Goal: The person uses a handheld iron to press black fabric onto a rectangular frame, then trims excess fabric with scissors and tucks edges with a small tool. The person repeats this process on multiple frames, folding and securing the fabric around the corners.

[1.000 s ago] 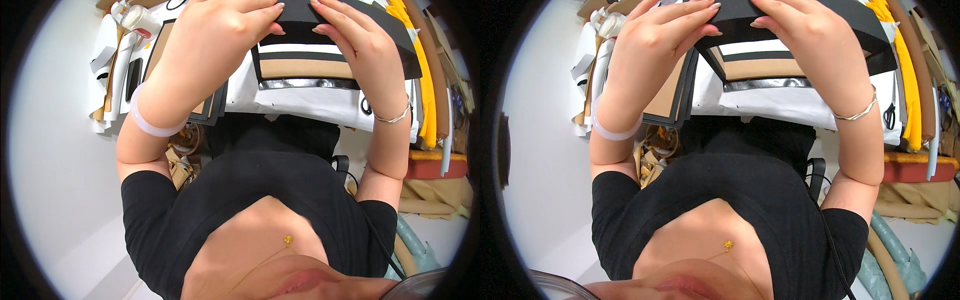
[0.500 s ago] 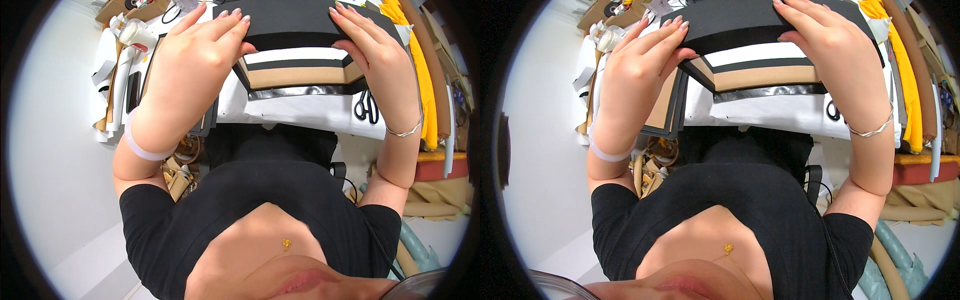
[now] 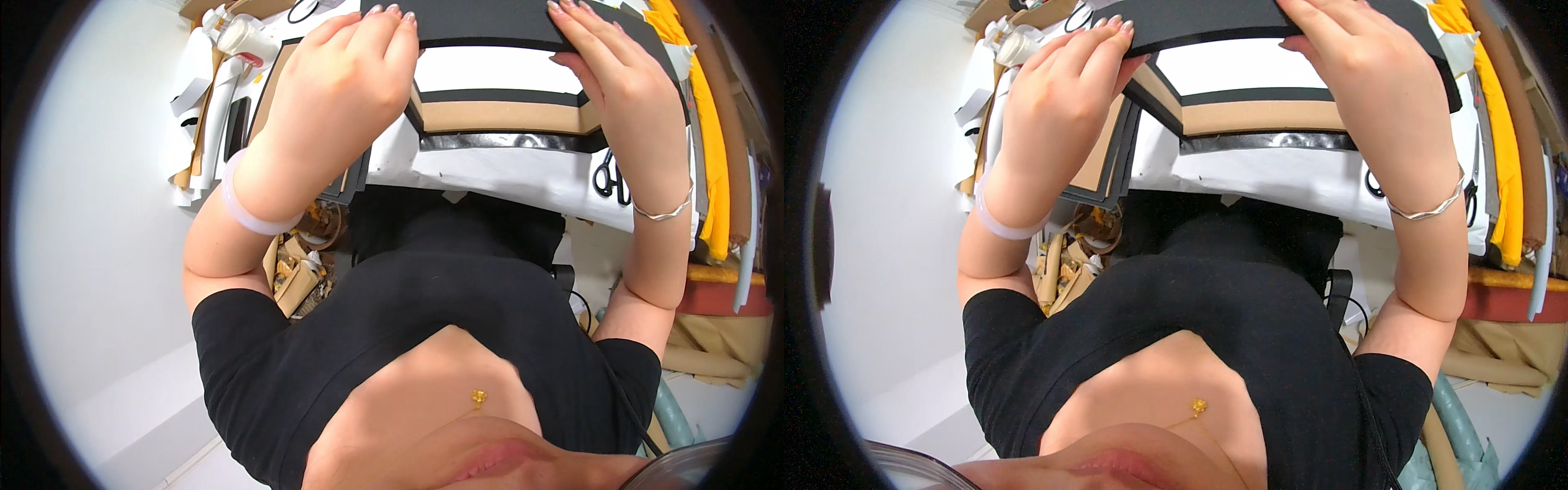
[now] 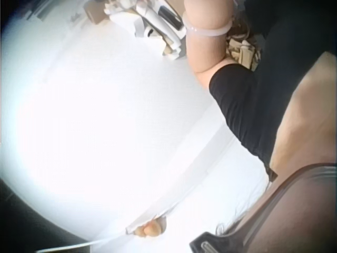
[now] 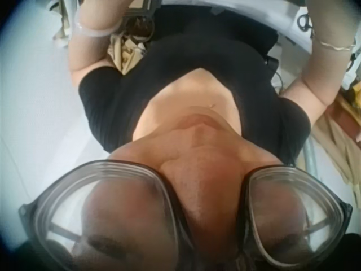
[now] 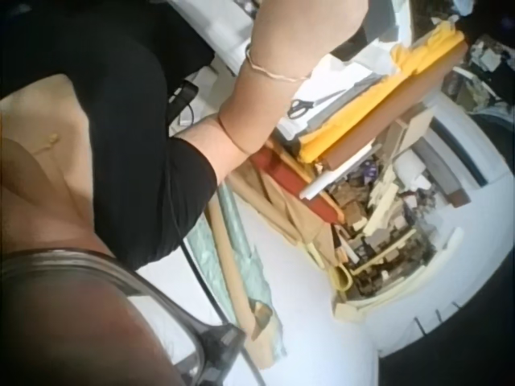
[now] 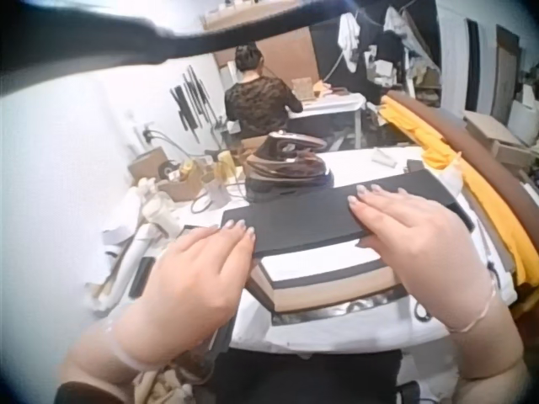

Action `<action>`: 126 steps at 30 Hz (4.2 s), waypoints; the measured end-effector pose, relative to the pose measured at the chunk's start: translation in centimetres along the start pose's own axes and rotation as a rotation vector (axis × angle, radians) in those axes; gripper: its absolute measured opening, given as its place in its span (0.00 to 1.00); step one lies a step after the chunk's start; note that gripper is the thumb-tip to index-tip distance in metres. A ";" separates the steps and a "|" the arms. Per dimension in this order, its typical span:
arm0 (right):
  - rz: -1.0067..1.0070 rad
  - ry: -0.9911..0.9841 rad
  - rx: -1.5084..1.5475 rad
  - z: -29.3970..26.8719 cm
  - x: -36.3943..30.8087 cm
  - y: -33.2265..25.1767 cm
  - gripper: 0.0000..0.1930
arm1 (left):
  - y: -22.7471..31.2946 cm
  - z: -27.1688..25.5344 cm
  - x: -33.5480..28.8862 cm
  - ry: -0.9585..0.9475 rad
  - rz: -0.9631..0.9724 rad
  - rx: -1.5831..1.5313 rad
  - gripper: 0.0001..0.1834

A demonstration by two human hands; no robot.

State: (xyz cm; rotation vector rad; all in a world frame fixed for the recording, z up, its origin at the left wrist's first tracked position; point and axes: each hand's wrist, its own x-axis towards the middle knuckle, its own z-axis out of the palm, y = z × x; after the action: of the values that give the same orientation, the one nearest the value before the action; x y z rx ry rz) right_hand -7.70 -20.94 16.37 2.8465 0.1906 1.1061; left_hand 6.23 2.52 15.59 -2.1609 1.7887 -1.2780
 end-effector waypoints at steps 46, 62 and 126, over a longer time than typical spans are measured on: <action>0.959 0.599 0.550 5.5 -20.0 3.7 0.16 | 3.0 3.2 -7.7 0.303 -1.201 -1.914 0.12; 0.851 -0.252 2.029 6.9 -4.2 -14.8 0.20 | 1.5 1.7 -7.3 0.098 -1.219 -2.044 0.13; 0.354 0.303 0.687 9.4 -4.8 -10.3 0.23 | 1.4 3.1 -7.9 0.169 -1.005 -1.915 0.04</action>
State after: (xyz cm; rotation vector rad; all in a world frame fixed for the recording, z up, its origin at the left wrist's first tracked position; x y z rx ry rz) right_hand -5.74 -11.71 5.06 3.3639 0.0975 1.8578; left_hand 7.19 7.27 8.49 -4.0248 2.2261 1.4285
